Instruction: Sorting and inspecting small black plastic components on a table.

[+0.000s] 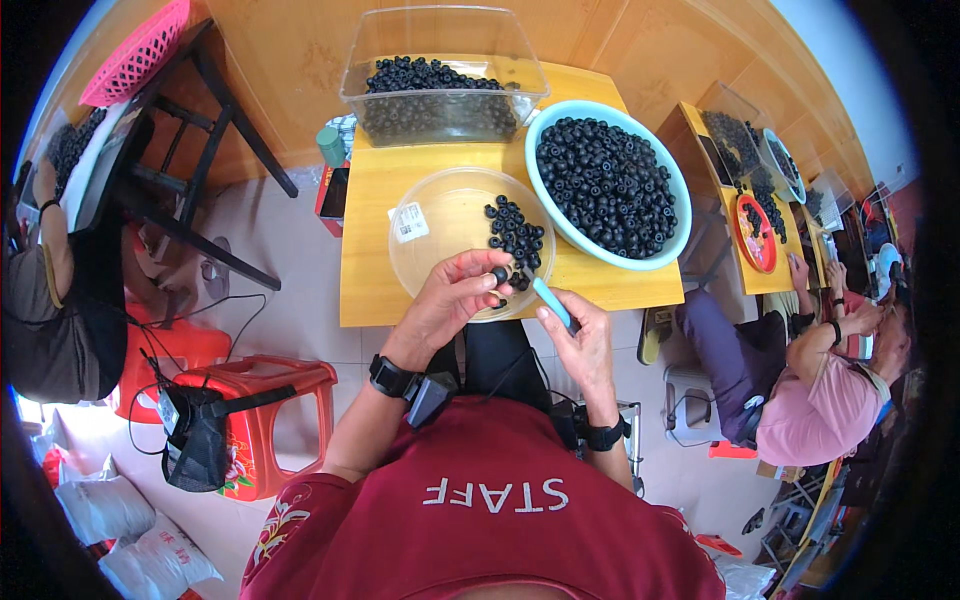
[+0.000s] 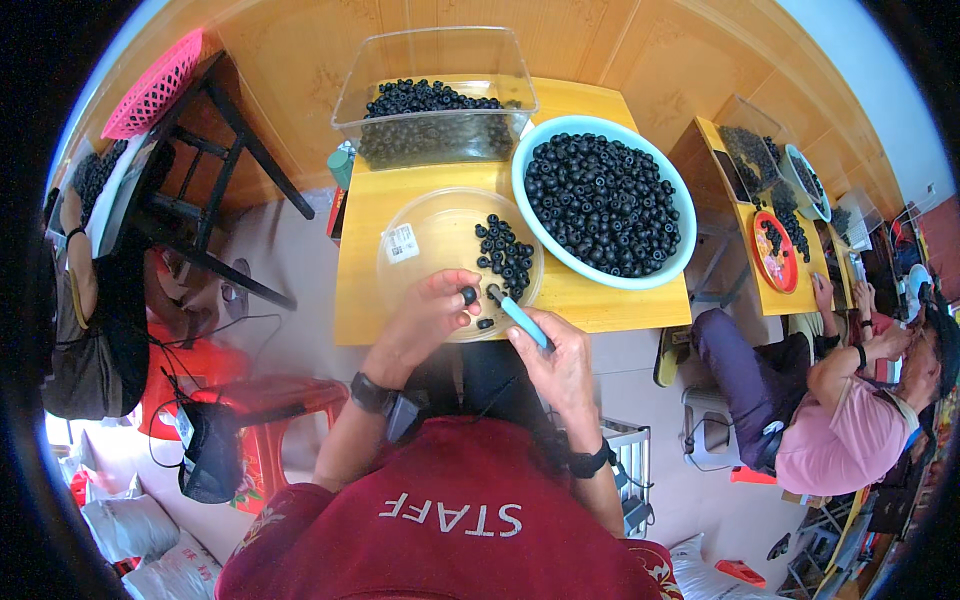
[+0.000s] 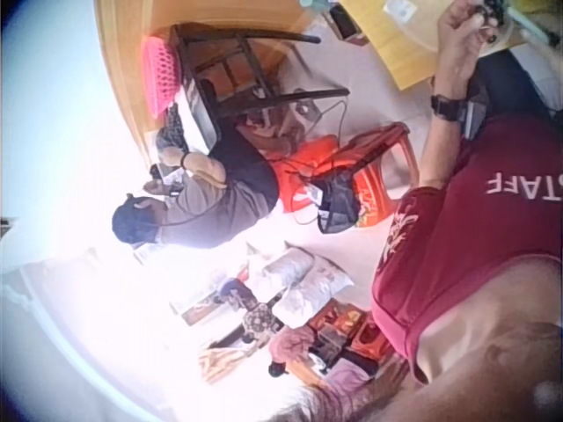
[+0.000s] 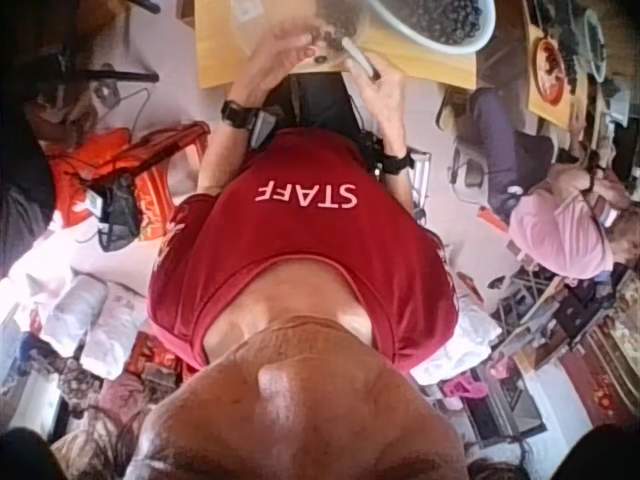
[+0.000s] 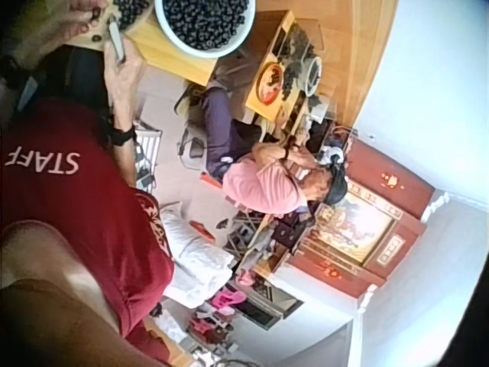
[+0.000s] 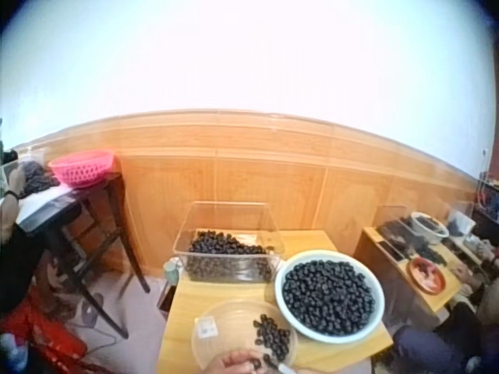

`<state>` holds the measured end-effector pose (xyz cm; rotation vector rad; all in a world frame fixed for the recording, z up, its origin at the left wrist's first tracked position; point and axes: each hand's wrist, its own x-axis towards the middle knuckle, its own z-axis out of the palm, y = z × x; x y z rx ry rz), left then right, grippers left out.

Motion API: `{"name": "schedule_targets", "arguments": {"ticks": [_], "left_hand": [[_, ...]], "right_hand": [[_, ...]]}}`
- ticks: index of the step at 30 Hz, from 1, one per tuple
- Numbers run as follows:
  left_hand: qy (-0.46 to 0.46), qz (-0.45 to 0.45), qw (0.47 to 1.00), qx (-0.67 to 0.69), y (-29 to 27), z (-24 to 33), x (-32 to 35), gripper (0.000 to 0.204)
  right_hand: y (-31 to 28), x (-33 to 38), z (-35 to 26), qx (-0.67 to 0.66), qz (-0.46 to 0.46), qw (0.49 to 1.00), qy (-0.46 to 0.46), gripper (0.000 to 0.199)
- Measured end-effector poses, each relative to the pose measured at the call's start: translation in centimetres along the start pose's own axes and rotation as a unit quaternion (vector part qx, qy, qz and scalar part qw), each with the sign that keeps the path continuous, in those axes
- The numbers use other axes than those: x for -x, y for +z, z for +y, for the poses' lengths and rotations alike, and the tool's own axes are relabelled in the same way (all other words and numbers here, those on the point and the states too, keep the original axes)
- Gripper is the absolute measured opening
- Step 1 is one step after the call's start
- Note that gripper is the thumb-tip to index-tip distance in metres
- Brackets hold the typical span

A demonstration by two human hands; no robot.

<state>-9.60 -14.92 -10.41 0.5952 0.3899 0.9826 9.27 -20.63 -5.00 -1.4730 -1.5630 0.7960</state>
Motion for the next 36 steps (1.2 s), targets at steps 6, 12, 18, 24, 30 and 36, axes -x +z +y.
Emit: {"name": "schedule_targets", "arguments": {"ticks": [6,12,18,24,30,36], "left_hand": [[0.029,-0.01,0.999,0.043,0.0,-0.4,0.2,0.026],[0.029,-0.009,0.999,0.034,0.3,-0.1,0.4,0.019],[0.022,-0.002,0.999,0.03,0.2,-0.3,0.5,0.018],[0.004,-0.003,0.999,0.045,0.1,-0.3,0.6,0.017],[-0.013,0.003,0.996,0.085,-0.1,-0.6,0.6,0.015],[-0.004,0.001,0.997,0.074,-0.4,-0.5,0.9,0.011]], "right_hand": [[0.1,0.1,-1.3,0.022,-0.036,0.999,-0.034,0.02],[0.7,0.0,-1.3,0.046,-0.038,0.995,-0.08,0.019],[0.8,0.0,-1.3,0.051,-0.04,0.994,-0.09,0.02],[0.9,0.0,-1.1,0.054,-0.04,0.994,-0.088,0.02],[1.0,-0.1,-0.7,0.06,-0.029,0.993,-0.1,0.021],[1.2,-0.5,-0.1,0.058,-0.04,0.992,-0.108,0.022]]}}
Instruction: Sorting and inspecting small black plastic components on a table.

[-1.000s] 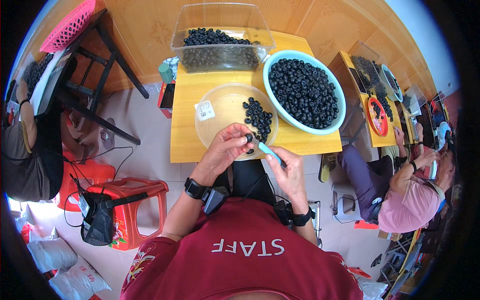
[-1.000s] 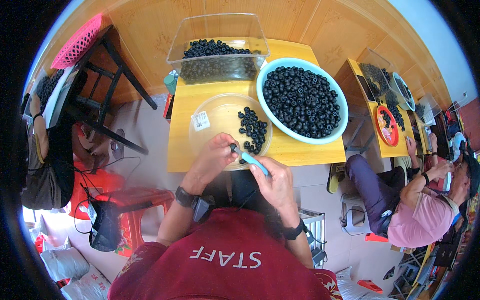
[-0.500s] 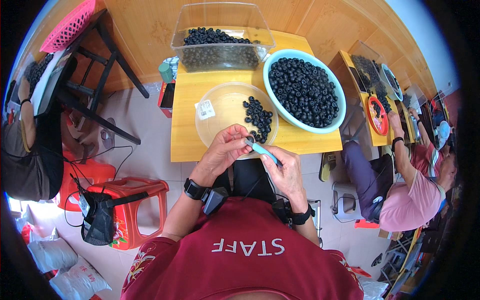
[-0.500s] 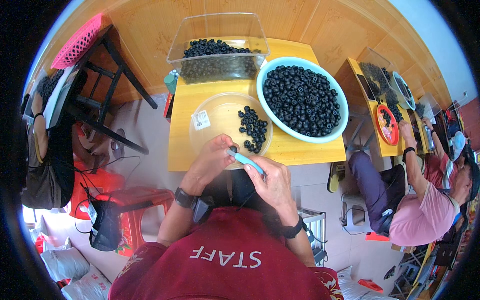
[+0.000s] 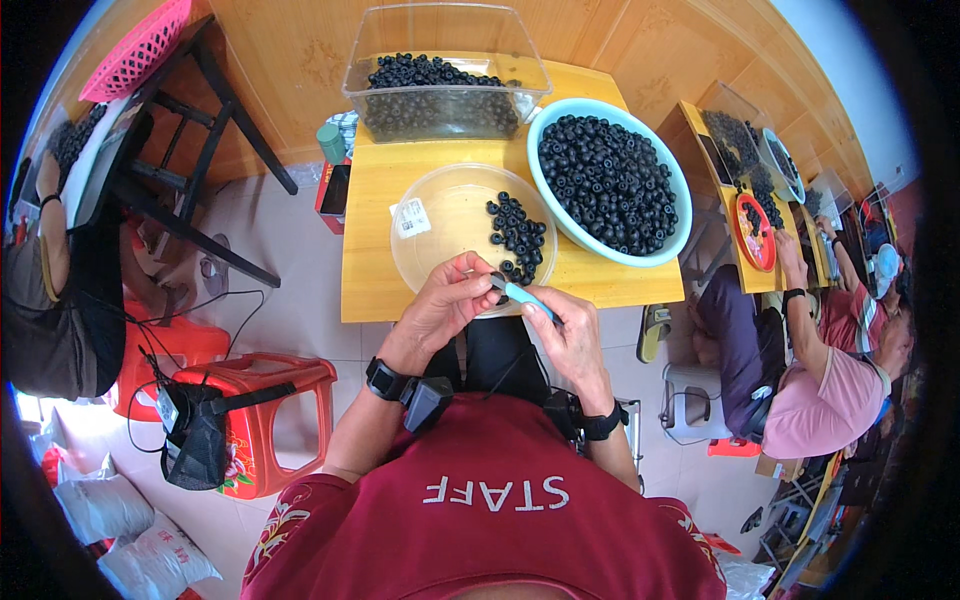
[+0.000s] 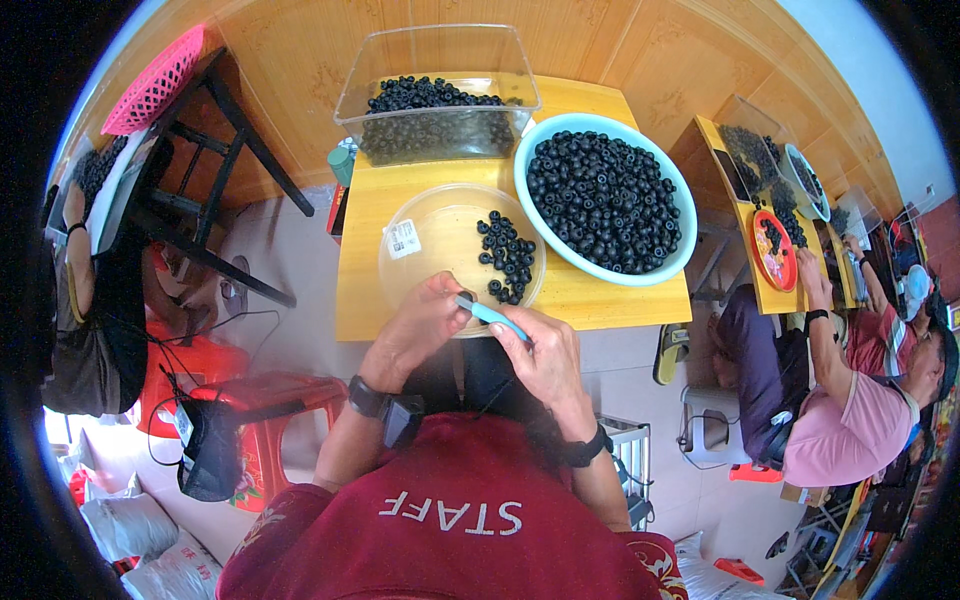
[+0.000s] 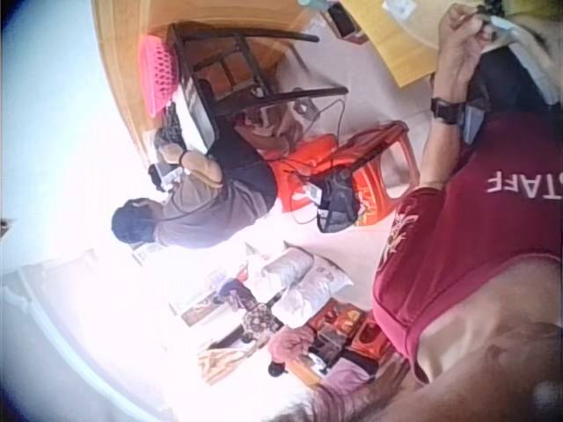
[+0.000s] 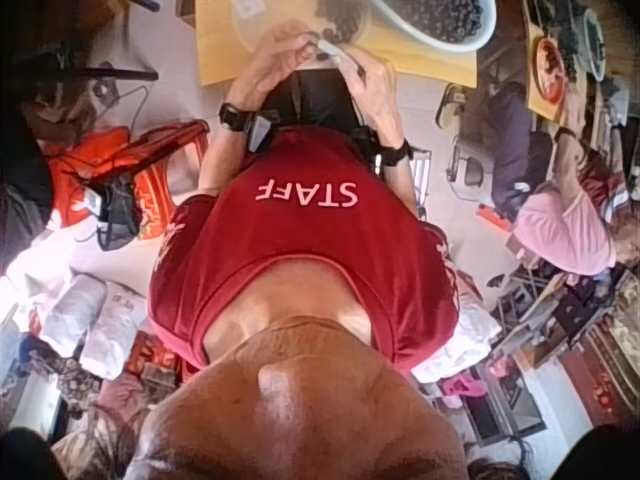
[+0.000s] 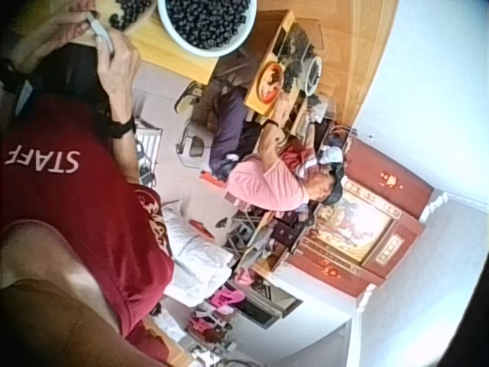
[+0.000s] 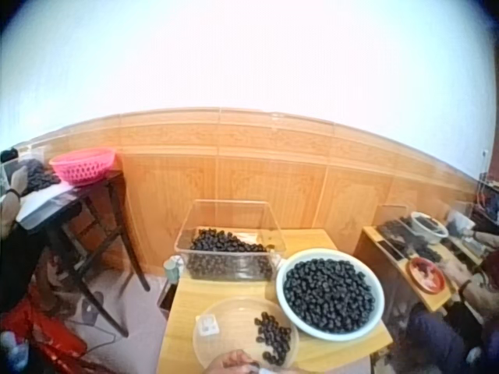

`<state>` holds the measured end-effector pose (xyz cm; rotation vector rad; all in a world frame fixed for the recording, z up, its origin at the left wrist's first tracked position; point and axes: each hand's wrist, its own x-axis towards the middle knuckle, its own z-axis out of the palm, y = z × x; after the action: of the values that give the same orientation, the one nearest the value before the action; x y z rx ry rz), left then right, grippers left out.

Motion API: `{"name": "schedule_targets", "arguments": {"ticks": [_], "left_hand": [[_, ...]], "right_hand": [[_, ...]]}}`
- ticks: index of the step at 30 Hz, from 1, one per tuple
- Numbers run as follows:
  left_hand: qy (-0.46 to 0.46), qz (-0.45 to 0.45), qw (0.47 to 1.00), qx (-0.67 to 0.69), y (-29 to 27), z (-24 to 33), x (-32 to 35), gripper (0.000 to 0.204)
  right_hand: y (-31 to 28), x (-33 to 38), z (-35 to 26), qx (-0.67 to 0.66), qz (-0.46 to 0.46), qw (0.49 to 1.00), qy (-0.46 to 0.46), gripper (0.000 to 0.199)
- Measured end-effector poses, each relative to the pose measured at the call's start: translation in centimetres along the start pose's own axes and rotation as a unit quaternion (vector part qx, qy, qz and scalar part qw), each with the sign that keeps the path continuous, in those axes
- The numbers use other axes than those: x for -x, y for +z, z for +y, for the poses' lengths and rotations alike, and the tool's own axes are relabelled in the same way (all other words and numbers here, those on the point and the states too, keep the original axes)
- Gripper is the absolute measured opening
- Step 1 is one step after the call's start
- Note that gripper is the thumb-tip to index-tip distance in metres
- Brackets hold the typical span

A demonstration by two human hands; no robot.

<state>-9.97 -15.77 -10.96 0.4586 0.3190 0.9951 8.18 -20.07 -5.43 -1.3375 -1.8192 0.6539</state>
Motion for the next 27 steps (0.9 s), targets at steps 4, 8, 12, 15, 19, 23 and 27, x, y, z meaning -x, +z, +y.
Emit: {"name": "schedule_targets", "arguments": {"ticks": [4,8,12,15,19,23,27], "left_hand": [[-0.008,-0.028,1.0,0.001,0.7,0.9,1.0,0.011],[-0.01,-0.018,1.0,-0.009,1.0,1.1,0.8,0.011],[-0.023,0.015,1.0,-0.001,1.5,0.9,0.8,0.014],[-0.035,0.028,0.998,-0.045,2.3,0.9,1.0,0.016],[-0.045,0.037,0.994,-0.097,3.9,1.5,2.0,0.019],[-0.065,0.023,0.994,-0.09,3.7,1.9,1.9,0.022],[-0.109,-0.02,0.991,-0.071,2.8,1.6,1.6,0.025]], "right_hand": [[-0.5,-0.6,2.4,0.118,0.024,0.989,0.083,0.022],[-2.1,-0.2,2.1,0.062,0.044,0.993,0.085,0.022],[-1.4,-0.7,-0.7,-0.053,0.029,0.994,0.089,0.02],[-0.3,-0.7,-1.3,-0.146,0.029,0.984,0.101,0.026],[0.4,-1.1,-1.8,-0.205,-0.067,0.972,0.092,0.022],[0.7,-0.7,-2.0,-0.326,-0.082,0.933,0.13,0.013],[0.3,-0.6,-1.7,-0.443,-0.09,0.879,0.149,0.011]]}}
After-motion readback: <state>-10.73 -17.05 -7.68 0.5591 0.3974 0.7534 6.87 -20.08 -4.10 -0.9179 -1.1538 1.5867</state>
